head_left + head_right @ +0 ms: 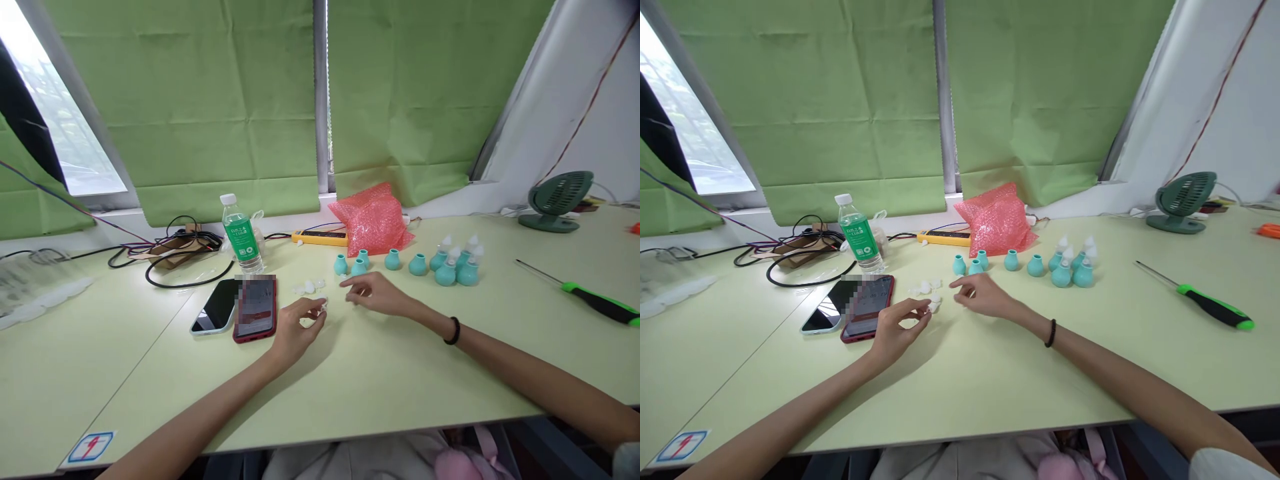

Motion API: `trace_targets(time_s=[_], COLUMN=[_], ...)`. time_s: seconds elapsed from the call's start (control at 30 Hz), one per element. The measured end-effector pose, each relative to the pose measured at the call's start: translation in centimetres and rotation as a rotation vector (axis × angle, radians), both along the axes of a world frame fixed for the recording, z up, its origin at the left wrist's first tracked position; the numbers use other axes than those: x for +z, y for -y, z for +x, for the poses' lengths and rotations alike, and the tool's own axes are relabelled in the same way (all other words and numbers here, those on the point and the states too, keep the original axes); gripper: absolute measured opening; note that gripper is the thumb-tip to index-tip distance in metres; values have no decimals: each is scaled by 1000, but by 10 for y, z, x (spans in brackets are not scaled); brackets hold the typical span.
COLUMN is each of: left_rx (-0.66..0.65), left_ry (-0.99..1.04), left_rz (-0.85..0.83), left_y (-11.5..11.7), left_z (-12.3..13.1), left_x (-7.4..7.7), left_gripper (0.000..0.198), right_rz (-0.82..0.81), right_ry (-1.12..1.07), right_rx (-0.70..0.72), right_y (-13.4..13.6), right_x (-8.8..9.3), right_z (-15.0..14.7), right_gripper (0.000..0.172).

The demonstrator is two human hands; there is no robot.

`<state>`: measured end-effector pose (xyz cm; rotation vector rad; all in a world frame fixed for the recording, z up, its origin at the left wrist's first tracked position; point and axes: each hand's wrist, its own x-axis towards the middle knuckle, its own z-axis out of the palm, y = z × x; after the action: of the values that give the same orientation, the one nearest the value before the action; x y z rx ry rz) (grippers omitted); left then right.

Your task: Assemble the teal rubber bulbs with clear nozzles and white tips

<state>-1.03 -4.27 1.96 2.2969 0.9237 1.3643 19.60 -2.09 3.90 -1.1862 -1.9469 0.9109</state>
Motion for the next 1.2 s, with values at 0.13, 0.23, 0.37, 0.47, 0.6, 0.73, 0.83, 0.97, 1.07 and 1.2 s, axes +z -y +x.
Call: trace_targets(time_s=[0.13, 0.23, 0.37, 0.47, 0.6, 0.73, 0.83, 0.97, 1.07, 1.2], left_rx=[-4, -6, -12, -31, -75, -130, -155, -170, -179, -146], left_ry=[-16, -44, -45, -26, -3, 15, 58, 88, 63, 26], left_rz=[-13, -35, -77, -92, -72, -138, -266, -374, -364, -332], left_y=[1, 3, 5, 7, 14, 19, 19, 18, 18, 17], left_z=[2, 4, 6, 7, 8, 9, 10, 9, 9, 8], left_x=[0, 0, 0, 0, 3, 3, 2, 1, 1, 0], left_gripper=[17, 15, 13, 13, 13, 15, 16, 16, 17, 18], right_rz=[271, 265, 224, 98, -324, -603, -659, -619, -593, -589], right_ry=[400, 580, 551, 192, -419, -689, -747, -751, -760, -735], right_rx=[-136, -91, -150, -211, -90, 46, 117, 89, 65, 75], right_y=[-2, -3, -6, -2, 21, 40, 41, 40, 41, 44], right_x=[-3, -9, -12, -9, -14, -28, -34, -36, -35, -32], right_z=[39, 58, 61, 43, 1, -26, -27, -23, -23, -25], right_gripper=[29, 36, 30, 30, 30, 21, 26, 29, 24, 24])
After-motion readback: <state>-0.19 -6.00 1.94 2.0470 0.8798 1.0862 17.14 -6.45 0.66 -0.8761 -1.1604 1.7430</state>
